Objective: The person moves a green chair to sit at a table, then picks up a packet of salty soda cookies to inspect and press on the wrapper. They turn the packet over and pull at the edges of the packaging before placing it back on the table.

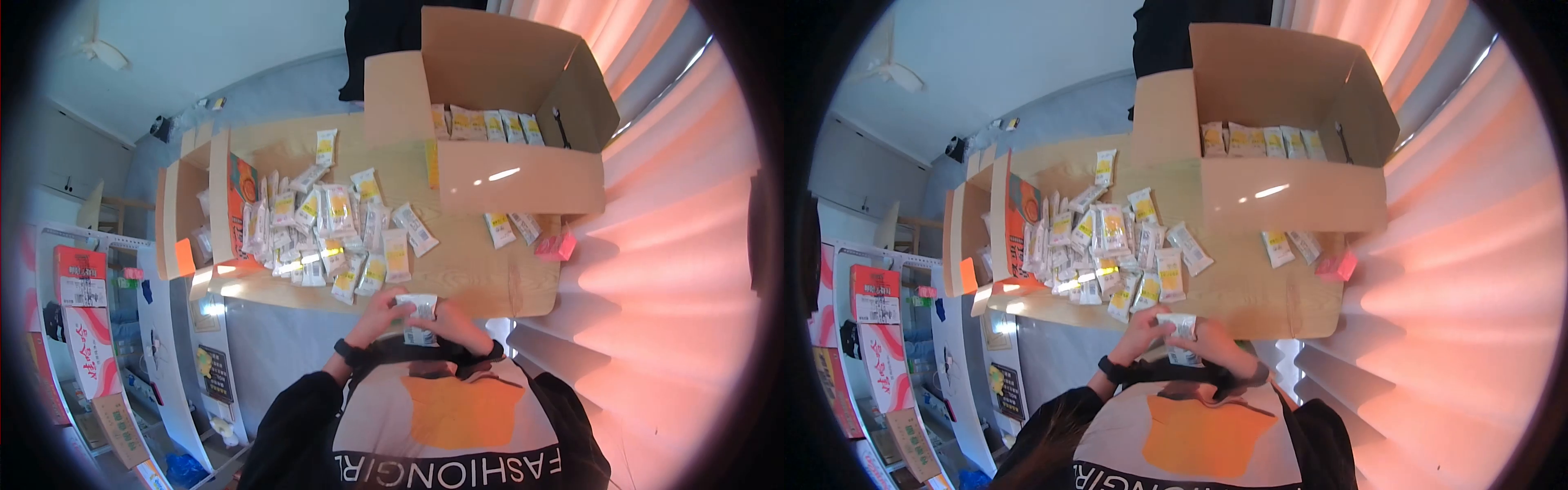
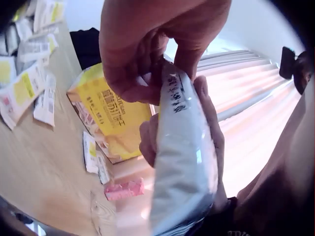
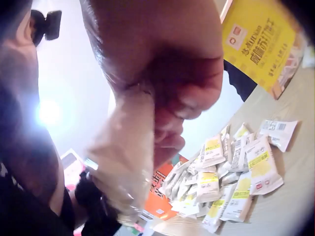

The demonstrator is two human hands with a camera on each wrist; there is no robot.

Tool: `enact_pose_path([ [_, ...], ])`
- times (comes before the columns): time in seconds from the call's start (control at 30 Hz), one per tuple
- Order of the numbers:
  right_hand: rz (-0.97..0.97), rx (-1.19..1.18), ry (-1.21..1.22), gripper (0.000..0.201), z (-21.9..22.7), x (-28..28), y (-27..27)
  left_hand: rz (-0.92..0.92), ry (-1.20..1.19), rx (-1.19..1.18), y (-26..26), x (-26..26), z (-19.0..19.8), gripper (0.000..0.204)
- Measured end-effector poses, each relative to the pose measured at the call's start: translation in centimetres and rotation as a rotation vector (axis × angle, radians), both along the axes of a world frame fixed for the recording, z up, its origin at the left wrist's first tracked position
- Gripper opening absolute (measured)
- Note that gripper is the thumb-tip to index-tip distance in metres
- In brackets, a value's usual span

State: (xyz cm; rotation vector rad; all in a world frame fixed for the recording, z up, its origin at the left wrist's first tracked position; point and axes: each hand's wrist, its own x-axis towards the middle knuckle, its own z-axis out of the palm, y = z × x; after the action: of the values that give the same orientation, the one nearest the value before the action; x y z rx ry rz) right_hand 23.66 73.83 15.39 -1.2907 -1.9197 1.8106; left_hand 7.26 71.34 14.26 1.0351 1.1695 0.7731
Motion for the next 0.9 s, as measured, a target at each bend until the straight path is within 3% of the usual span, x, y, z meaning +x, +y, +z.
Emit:
enact_pose_path([
  [0.03, -0.076, 0.196, 0.133, 0.036, -2.3, -0.2, -0.5, 0.006, 0.085, 0.079, -0.1, -0.2, -0.7, 0.014],
  [0.07, -0.077, 0.220, 0.135, 0.036, -1.9, -0.2, -0.4, 0.038, 0.199, 0.144, 0.1, 0.0, 0.0, 0.013],
  [0.13, -0.258, 0.023, 0.285, 0.032, -0.6, -0.3, 0.4, 0.139, 0.233, 0.214, 0.2, 0.7, 0.7, 0.014],
  [0.17, -0.374, -0.091, 0.440, 0.024, -2.3, -0.2, 0.3, 0.154, 0.260, 0.262, 0.0, 1.0, -0.2, 0.015],
  [0.2, -0.370, -0.063, 0.445, 0.024, -1.9, 0.1, 0.7, 0.168, 0.287, 0.312, 0.0, 1.3, -0.5, 0.015],
  [0.27, -0.214, 0.059, 0.118, 0.017, -0.6, 0.5, 1.8, 0.185, 0.250, 0.212, -0.3, 1.8, -0.1, 0.016],
  [0.33, -0.231, 0.046, 0.175, 0.014, -2.3, 0.5, 1.5, 0.158, 0.251, 0.206, -0.4, 1.7, -0.1, 0.014],
  [0.43, -0.209, 0.170, 0.072, 0.017, -2.8, 0.1, 1.1, 0.091, 0.138, 0.035, -0.6, 1.4, 0.5, 0.021],
  [0.47, -0.205, 0.242, 0.067, 0.021, -3.6, 0.0, 0.8, 0.072, 0.119, 0.100, -0.7, 1.5, -0.5, 0.025],
  [0.5, -0.243, 0.338, 0.050, 0.026, -3.9, -0.2, 0.4, 0.108, -0.031, -0.022, -1.1, 1.4, -3.6, 0.026],
  [0.53, -0.281, 0.434, 0.034, 0.031, -4.8, -0.2, 0.1, 0.151, -0.079, 0.016, -0.7, 1.7, -1.2, 0.026],
  [0.57, -0.195, 0.424, 0.004, 0.032, -7.5, 0.1, -0.3, -0.020, -0.125, -0.110, -1.2, 1.0, -3.6, 0.046],
  [0.6, -0.110, 0.403, -0.029, 0.034, -9.3, 0.3, 0.0, 0.136, 0.008, 0.231, -1.0, 1.7, -4.6, 0.033],
  [0.63, -0.113, 0.431, -0.028, 0.034, -6.2, 0.0, 0.7, 0.200, -0.094, -0.205, -1.0, 1.4, -0.2, 0.027],
  [0.7, -0.222, 0.254, 0.093, 0.020, 2.7, -1.1, 0.0, 0.190, -0.100, -0.172, -1.0, 1.1, -0.4, 0.027],
  [0.83, -0.203, 0.191, 0.221, 0.019, -0.3, -1.3, 0.4, 0.162, -0.107, -0.155, -1.1, 0.4, -1.3, 0.027],
  [0.9, -0.123, 0.317, 0.205, 0.019, 0.2, -1.2, 0.5, 0.140, -0.107, -0.164, -1.2, 0.1, -1.9, 0.027],
])
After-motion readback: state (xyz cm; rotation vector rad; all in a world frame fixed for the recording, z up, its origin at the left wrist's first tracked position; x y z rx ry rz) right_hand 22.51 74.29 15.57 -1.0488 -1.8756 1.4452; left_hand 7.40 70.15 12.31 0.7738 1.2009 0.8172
